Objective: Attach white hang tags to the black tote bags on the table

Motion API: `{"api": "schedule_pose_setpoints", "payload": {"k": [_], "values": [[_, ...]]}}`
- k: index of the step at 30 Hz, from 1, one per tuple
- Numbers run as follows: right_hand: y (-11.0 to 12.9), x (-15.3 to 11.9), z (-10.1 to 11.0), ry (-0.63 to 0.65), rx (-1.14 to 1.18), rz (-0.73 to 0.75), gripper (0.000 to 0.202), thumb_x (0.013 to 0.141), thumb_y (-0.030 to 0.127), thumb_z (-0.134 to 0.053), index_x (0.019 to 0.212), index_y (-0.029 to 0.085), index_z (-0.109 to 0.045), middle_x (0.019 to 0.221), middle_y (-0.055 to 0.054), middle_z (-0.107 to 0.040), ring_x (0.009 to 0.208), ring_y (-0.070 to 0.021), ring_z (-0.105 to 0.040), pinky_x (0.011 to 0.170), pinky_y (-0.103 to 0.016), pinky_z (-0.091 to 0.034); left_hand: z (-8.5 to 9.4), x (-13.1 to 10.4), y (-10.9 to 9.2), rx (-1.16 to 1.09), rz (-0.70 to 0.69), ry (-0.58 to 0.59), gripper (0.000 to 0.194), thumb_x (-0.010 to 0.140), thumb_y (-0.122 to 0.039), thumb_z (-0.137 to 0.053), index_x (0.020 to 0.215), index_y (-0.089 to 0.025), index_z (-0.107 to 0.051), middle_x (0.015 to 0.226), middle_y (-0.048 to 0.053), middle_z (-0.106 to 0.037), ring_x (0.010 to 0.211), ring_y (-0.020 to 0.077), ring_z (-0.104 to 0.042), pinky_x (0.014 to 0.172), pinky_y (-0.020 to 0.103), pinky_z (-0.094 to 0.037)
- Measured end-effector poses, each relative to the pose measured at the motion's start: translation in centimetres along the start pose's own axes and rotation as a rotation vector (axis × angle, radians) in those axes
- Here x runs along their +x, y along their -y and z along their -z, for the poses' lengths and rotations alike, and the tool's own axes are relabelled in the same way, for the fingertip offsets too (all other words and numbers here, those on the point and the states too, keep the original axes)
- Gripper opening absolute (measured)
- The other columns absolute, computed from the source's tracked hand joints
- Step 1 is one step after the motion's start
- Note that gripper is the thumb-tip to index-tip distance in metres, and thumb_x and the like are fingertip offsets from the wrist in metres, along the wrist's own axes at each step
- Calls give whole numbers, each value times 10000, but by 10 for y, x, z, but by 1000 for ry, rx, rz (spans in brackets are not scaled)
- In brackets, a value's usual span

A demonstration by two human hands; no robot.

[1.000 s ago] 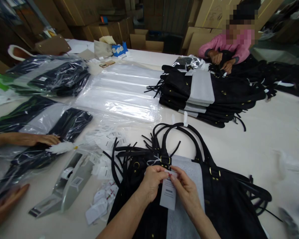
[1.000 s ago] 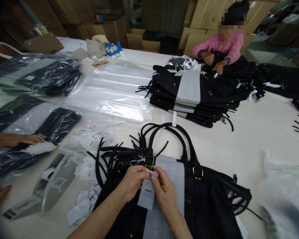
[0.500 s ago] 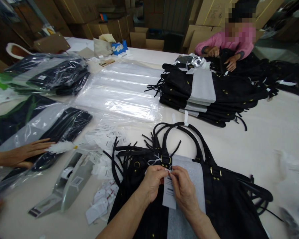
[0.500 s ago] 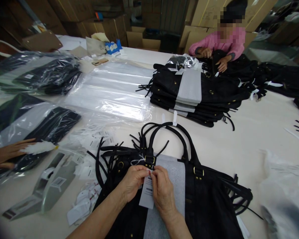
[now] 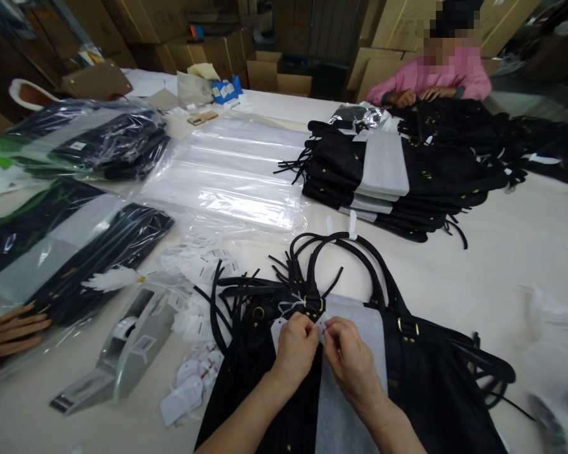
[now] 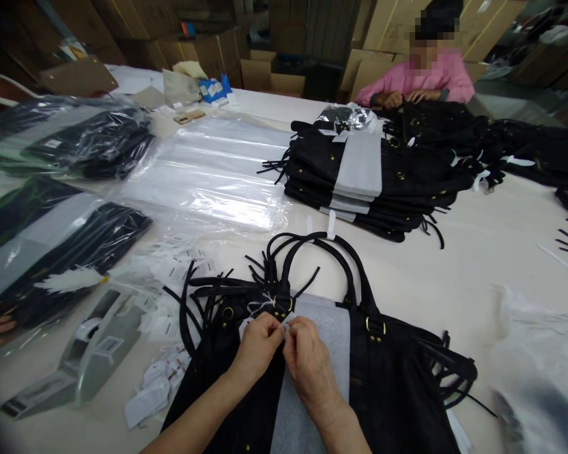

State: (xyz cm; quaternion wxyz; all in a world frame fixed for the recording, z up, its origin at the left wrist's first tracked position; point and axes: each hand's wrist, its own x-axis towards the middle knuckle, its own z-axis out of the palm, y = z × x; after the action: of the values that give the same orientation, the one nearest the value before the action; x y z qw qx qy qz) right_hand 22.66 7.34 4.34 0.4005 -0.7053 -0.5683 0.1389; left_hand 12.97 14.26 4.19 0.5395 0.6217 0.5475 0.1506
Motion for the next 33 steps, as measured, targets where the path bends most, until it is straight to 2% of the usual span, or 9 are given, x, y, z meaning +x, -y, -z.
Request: {"api": "schedule_pose_setpoints", "payload": {"k": [3, 6, 9, 14, 20, 24, 29, 33], "values": [[5, 6, -8, 29, 377, -317, 58, 792, 264, -496, 766, 221, -523, 766, -41, -628, 671, -154, -594, 609, -281, -478, 0, 2, 0, 41, -15, 27, 218, 709, -139, -488, 496, -172, -448, 602, -27, -449, 584, 113, -439, 561, 242, -307], [4, 12, -14, 1, 624, -583, 160, 765, 362, -556, 719, 211, -532, 537, 28, -566, 474, -116, -512, 475, -245, -423, 4, 4, 1, 60, -23, 51, 240, 707, -172, -507, 473, -171, -456, 578, -27, -458, 574, 114, -447, 554, 239, -311], [-1, 14, -13, -16, 755, -673, 213, 764, 397, -559, 716, 191, -533, 506, 36, -564, 472, -106, -524, 486, -236, -442, 11, 4, 2, 76, -7, 45, 172, 651, -164, -557, 493, -170, -490, 573, -31, -470, 567, 114, -451, 556, 238, -320], [-4, 11, -9, -48, 964, -825, 237, 675, 382, -657, 759, 183, -559, 678, 10, -642, 562, -105, -592, 561, -251, -492, 19, -1, 5, 20, -85, -43, 138, 694, -178, -506, 559, -170, -527, 614, -29, -490, 568, 102, -463, 560, 227, -344], [-1, 11, -14, -30, 1060, -906, 260, 595, 344, -732, 737, 166, -608, 647, 2, -650, 529, -101, -576, 515, -233, -472, 15, -3, 9, -48, -72, -28, 109, 705, -198, -520, 597, -184, -515, 533, -52, -492, 513, 97, -471, 512, 210, -354], [0, 12, -14, -1, 1079, -892, 238, 611, 357, -723, 680, 157, -614, 550, 11, -621, 479, -82, -521, 487, -209, -423, 15, -3, 7, -83, -82, -6, 75, 710, -171, -520, 641, -193, -537, 526, -61, -491, 480, 94, -475, 491, 207, -364], [1, 12, -11, 30, 1090, -878, 226, 636, 357, -707, 671, 153, -618, 531, 14, -603, 468, -75, -480, 478, -204, -376, 21, -7, -2, 25, -242, -40, 162, 737, -110, -488, 696, -191, -621, 705, 4, -571, 651, 124, -545, 622, 228, -413], [0, 12, -12, 57, 1099, -871, 224, 644, 359, -702, 666, 156, -611, 524, 18, -598, 473, -77, -482, 483, -203, -362, 20, -8, -4, 80, -246, -32, 178, 752, -91, -469, 657, -176, -592, 702, 10, -545, 673, 126, -541, 643, 231, -409]]}}
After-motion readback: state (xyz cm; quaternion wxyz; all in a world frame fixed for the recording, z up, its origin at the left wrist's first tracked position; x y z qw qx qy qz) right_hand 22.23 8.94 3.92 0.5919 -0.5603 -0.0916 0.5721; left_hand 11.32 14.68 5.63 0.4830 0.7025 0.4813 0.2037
